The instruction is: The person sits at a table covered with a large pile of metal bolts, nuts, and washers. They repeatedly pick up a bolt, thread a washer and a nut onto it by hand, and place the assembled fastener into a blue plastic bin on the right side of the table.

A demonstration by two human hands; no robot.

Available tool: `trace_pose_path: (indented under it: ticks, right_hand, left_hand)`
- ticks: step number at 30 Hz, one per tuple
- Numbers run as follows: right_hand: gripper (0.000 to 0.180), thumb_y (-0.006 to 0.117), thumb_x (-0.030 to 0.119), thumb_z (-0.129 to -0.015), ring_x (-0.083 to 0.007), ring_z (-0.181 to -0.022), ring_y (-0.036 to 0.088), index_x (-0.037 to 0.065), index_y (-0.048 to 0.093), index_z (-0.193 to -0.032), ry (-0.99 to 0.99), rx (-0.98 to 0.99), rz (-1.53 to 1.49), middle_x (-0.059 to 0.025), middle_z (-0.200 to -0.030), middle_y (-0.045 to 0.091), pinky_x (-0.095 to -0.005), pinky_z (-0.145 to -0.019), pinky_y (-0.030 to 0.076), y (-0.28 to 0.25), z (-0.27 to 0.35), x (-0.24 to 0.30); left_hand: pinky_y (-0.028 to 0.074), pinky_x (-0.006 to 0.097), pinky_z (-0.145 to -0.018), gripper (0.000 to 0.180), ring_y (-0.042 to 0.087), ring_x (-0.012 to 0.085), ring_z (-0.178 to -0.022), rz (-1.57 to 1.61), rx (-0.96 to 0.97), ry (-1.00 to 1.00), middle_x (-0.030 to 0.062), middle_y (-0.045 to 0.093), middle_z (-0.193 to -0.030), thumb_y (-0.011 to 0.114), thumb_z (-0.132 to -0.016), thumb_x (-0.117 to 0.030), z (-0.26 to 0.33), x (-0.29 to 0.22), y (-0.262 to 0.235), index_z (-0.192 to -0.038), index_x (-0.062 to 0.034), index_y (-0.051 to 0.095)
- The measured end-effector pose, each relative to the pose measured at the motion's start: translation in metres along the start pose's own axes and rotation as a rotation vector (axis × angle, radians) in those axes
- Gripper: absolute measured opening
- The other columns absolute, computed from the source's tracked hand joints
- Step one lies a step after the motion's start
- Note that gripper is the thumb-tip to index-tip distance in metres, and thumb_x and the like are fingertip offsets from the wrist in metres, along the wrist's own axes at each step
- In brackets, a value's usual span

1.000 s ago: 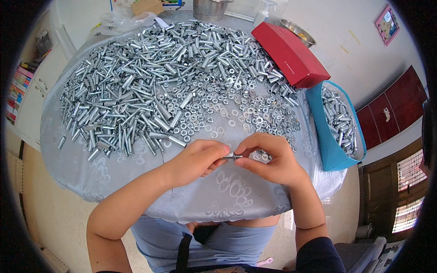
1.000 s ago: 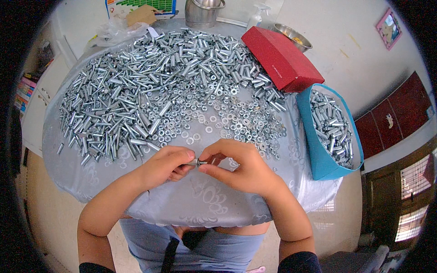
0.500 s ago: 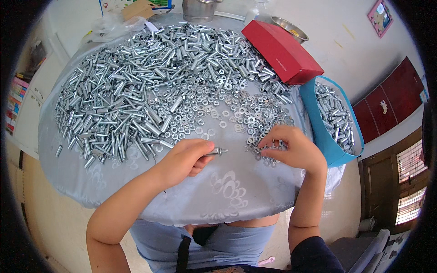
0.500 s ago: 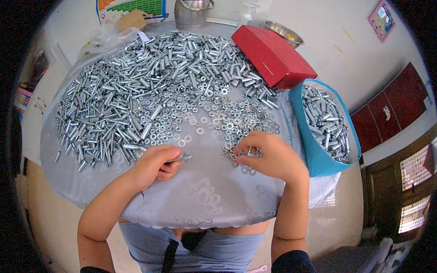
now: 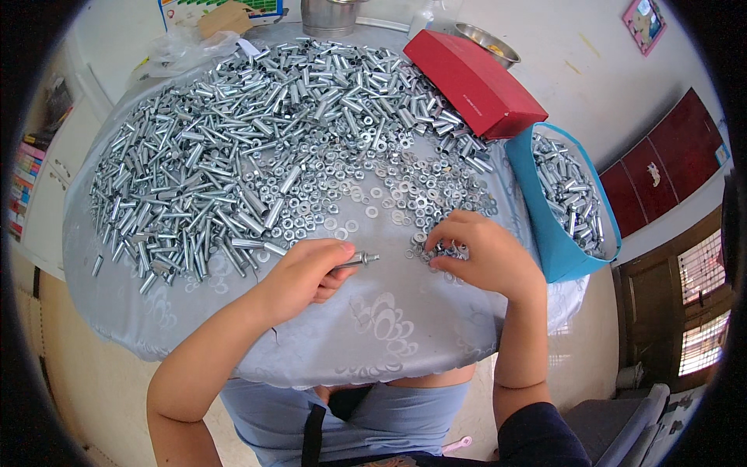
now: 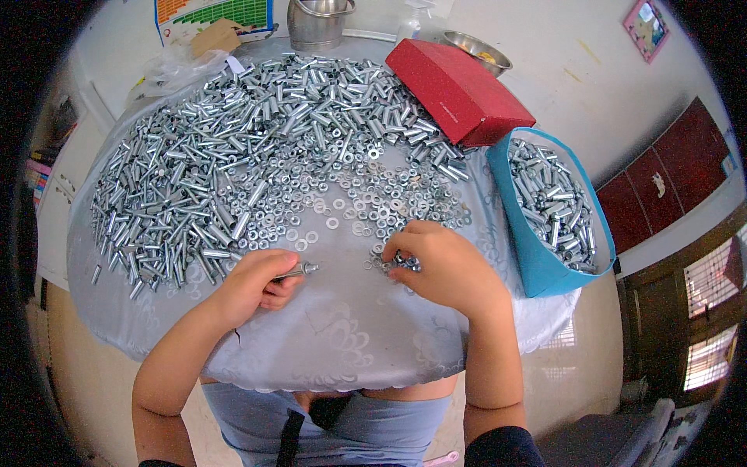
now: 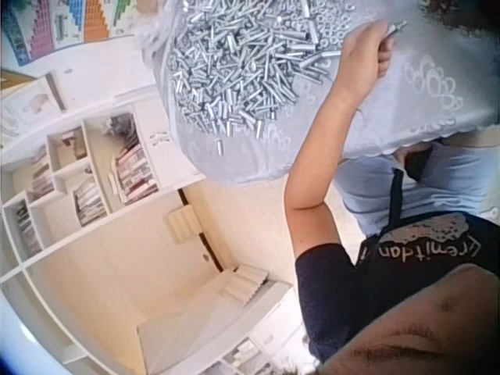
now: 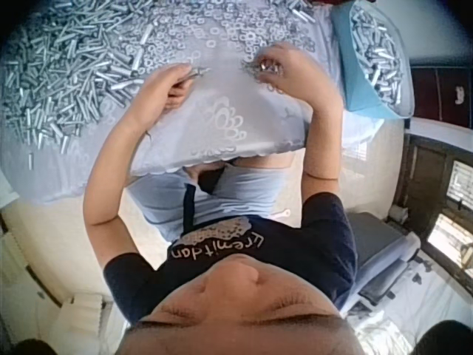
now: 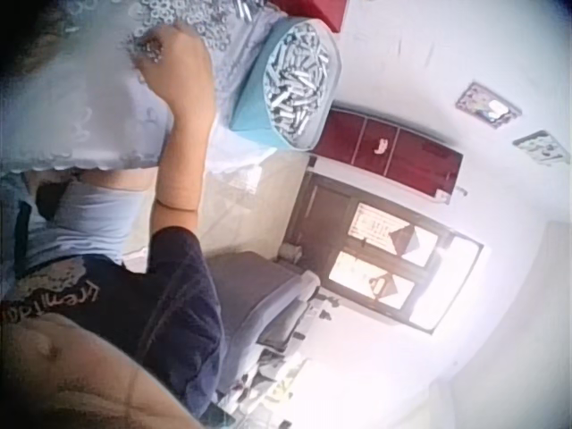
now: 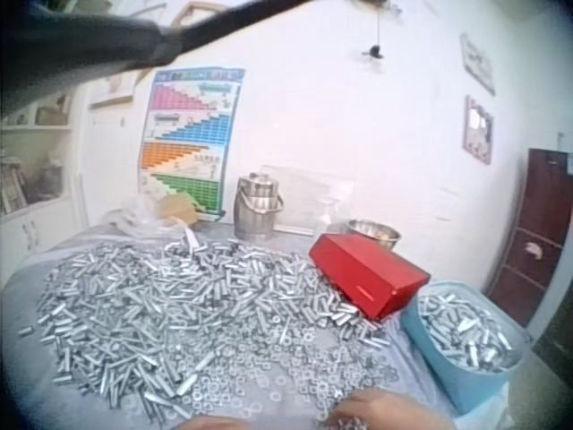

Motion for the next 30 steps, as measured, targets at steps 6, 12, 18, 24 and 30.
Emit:
trace_pose_path:
  ticks: [6,12,18,24,30]
  right_hand:
    - [0.019,0.069,0.007,-0.069,-0.0245,-0.078,0.056,0.005,0.063,-0.088,-0.009,0.020,-0.017,-0.0093,-0.080,0.056,-0.0334,-0.068,0.046,0.002,-0.002,0.002]
    - [0.020,0.068,0.006,-0.071,-0.0269,-0.081,0.056,0.004,0.064,-0.090,-0.054,0.026,-0.026,-0.0102,-0.084,0.056,-0.0335,-0.071,0.045,0.005,-0.001,0.002]
    - [0.020,0.068,0.006,-0.072,-0.0225,-0.079,0.056,0.004,0.063,-0.092,-0.049,0.011,-0.039,-0.0087,-0.083,0.056,-0.0322,-0.068,0.045,0.003,-0.001,0.002]
    - [0.022,0.069,0.005,-0.073,-0.0148,-0.073,0.058,0.006,0.063,-0.095,-0.124,-0.229,-0.315,-0.0053,-0.080,0.060,-0.0269,-0.064,0.044,-0.006,-0.006,0.024]
    - [0.026,0.069,0.004,-0.074,-0.0130,-0.073,0.060,0.006,0.063,-0.100,-0.255,-0.209,-0.496,-0.0045,-0.083,0.064,-0.0241,-0.060,0.044,0.016,-0.011,0.039]
  left_hand:
    - [0.016,0.021,-0.043,0.032,0.021,0.0035,-0.048,-0.026,0.005,0.016,-0.0071,0.027,-0.058,0.044,-0.092,-0.029,0.001,0.000,-0.002,-0.070,-0.0060,0.046]
    - [0.017,0.021,-0.043,0.032,0.021,0.0034,-0.048,-0.032,0.005,0.012,-0.0070,0.028,-0.058,0.044,-0.092,-0.029,0.001,0.000,-0.001,-0.069,-0.0060,0.046]
    - [0.017,0.021,-0.043,0.031,0.022,0.0035,-0.048,-0.030,-0.005,0.007,-0.0067,0.029,-0.058,0.044,-0.091,-0.029,0.001,0.000,-0.001,-0.070,-0.0062,0.047]
    - [0.019,0.021,-0.044,0.030,0.025,0.0032,-0.050,-0.054,-0.026,-0.021,-0.0068,0.031,-0.060,0.046,-0.090,-0.030,0.002,0.000,0.000,-0.070,-0.0073,0.048]
    - [0.022,0.019,-0.046,0.028,0.028,0.0020,-0.053,-0.046,-0.007,0.002,-0.0075,0.035,-0.062,0.048,-0.089,-0.029,0.002,0.001,0.002,-0.070,-0.0090,0.049]
Point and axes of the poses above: each hand's wrist, its own z-axis away from the middle knuckle, its own y-axis out of the palm, x = y × z, the point moved 2 cm from there along -z, towards the middle knuckle
